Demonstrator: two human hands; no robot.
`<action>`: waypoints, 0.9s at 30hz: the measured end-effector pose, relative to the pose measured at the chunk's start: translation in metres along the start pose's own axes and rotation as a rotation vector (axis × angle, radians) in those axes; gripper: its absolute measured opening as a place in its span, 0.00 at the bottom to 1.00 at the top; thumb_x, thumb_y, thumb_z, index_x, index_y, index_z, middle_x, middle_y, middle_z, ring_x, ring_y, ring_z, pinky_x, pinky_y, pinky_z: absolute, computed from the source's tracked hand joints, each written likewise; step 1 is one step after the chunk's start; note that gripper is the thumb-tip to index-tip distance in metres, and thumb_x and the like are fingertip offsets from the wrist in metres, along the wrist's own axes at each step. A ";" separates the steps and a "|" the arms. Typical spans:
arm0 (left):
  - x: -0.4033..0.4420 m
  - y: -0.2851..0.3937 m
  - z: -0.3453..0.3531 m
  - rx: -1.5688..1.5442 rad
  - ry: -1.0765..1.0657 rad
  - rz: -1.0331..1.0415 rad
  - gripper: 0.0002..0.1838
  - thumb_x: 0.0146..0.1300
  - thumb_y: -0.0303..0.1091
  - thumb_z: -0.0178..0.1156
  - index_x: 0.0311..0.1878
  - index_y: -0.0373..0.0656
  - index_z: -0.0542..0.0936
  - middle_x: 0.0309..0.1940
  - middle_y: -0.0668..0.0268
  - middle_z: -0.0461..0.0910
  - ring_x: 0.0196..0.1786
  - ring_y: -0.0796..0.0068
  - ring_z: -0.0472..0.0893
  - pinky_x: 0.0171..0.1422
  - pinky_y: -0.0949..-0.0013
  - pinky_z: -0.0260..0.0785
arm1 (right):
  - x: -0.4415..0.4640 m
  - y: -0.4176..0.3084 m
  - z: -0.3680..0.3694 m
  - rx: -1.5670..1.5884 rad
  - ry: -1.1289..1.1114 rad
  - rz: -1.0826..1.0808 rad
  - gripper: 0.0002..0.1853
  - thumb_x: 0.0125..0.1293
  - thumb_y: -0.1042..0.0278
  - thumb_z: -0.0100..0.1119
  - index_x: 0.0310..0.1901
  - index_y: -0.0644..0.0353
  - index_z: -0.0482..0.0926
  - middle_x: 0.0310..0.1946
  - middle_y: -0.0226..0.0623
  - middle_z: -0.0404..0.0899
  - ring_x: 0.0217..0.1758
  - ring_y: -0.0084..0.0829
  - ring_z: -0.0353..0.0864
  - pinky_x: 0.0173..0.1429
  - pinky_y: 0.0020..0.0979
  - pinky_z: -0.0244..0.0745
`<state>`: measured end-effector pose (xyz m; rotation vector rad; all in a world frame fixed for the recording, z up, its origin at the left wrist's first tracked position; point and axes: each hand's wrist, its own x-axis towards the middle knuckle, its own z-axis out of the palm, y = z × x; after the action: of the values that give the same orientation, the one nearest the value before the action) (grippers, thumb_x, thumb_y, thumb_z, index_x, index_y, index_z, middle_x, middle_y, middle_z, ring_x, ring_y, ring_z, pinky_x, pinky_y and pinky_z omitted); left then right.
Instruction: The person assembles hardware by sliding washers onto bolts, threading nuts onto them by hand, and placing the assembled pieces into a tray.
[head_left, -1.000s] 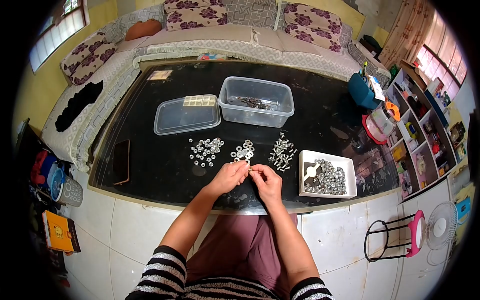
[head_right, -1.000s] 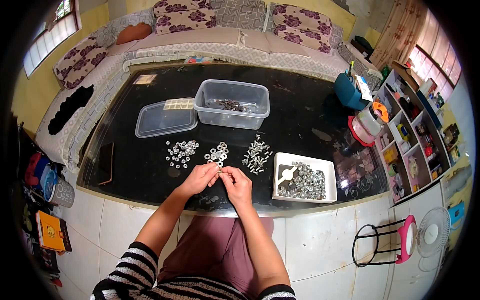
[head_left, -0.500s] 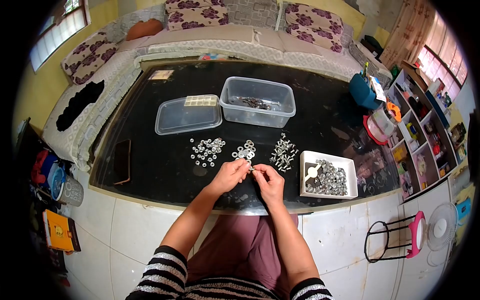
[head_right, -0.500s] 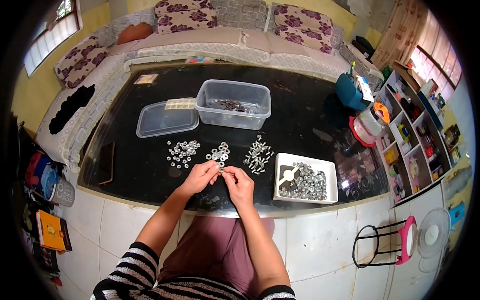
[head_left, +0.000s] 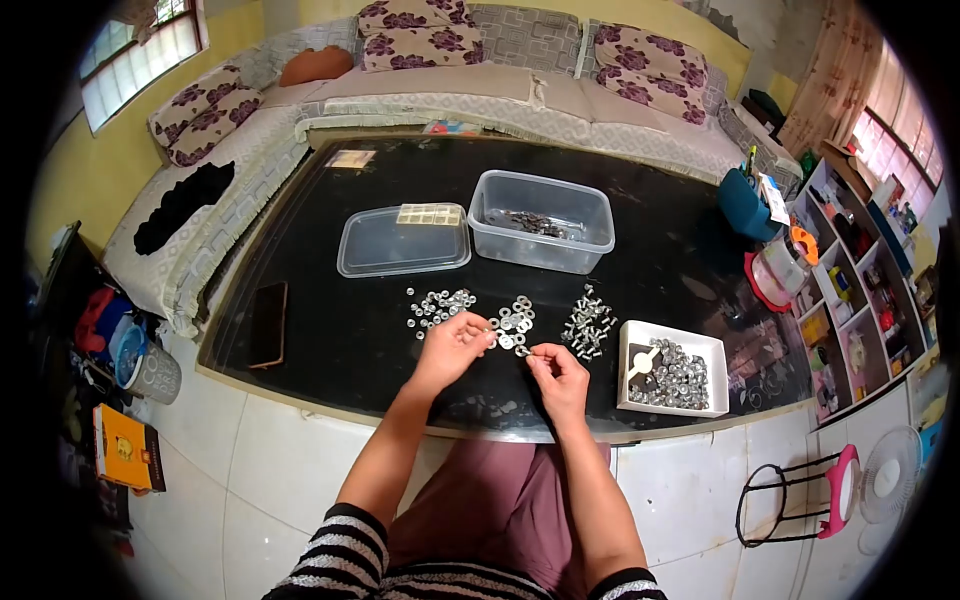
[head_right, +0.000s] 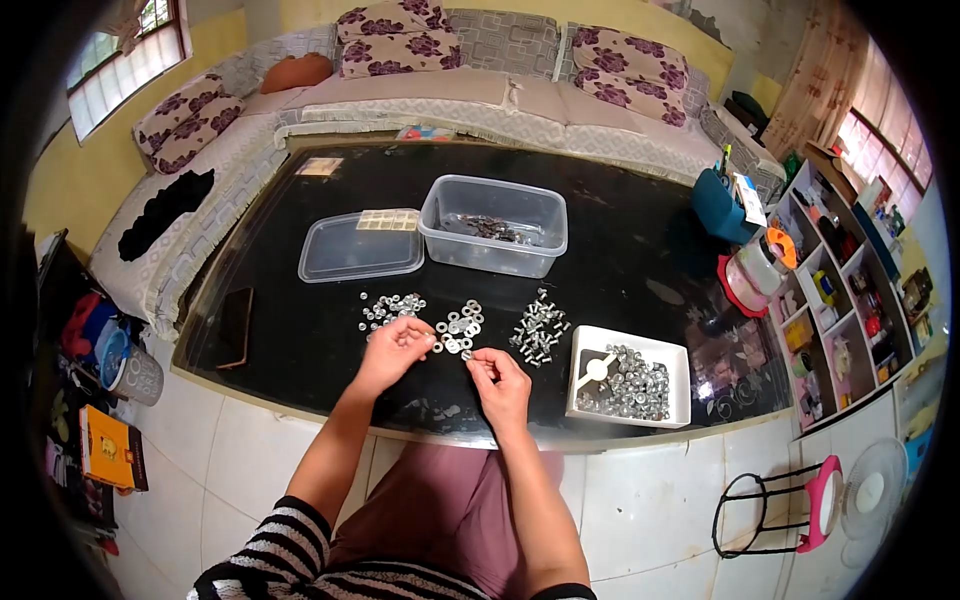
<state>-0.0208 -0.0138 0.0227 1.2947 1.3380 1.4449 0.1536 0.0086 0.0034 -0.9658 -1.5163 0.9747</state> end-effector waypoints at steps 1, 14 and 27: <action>0.001 -0.001 -0.009 0.002 0.047 0.005 0.07 0.54 0.27 0.60 0.36 0.37 0.76 0.23 0.71 0.75 0.25 0.87 0.72 0.30 0.82 0.66 | 0.000 -0.001 0.000 -0.010 0.000 -0.012 0.07 0.52 0.75 0.61 0.34 0.65 0.77 0.26 0.31 0.77 0.26 0.15 0.71 0.33 0.18 0.69; 0.043 -0.012 -0.101 0.724 0.260 -0.059 0.09 0.43 0.27 0.65 0.29 0.37 0.77 0.19 0.65 0.76 0.22 0.77 0.76 0.32 0.75 0.69 | 0.000 -0.001 0.000 -0.036 -0.010 -0.032 0.07 0.51 0.77 0.61 0.33 0.65 0.76 0.26 0.27 0.76 0.28 0.14 0.71 0.35 0.16 0.68; 0.048 -0.022 -0.102 0.587 0.253 -0.098 0.09 0.43 0.22 0.64 0.30 0.36 0.77 0.20 0.71 0.75 0.23 0.88 0.70 0.30 0.81 0.64 | 0.000 -0.004 0.002 0.018 0.014 -0.054 0.06 0.51 0.78 0.61 0.31 0.64 0.76 0.23 0.27 0.75 0.24 0.13 0.68 0.30 0.15 0.66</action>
<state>-0.1315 0.0149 0.0160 1.4032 2.0723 1.2172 0.1514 0.0073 0.0074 -0.9130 -1.5122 0.9398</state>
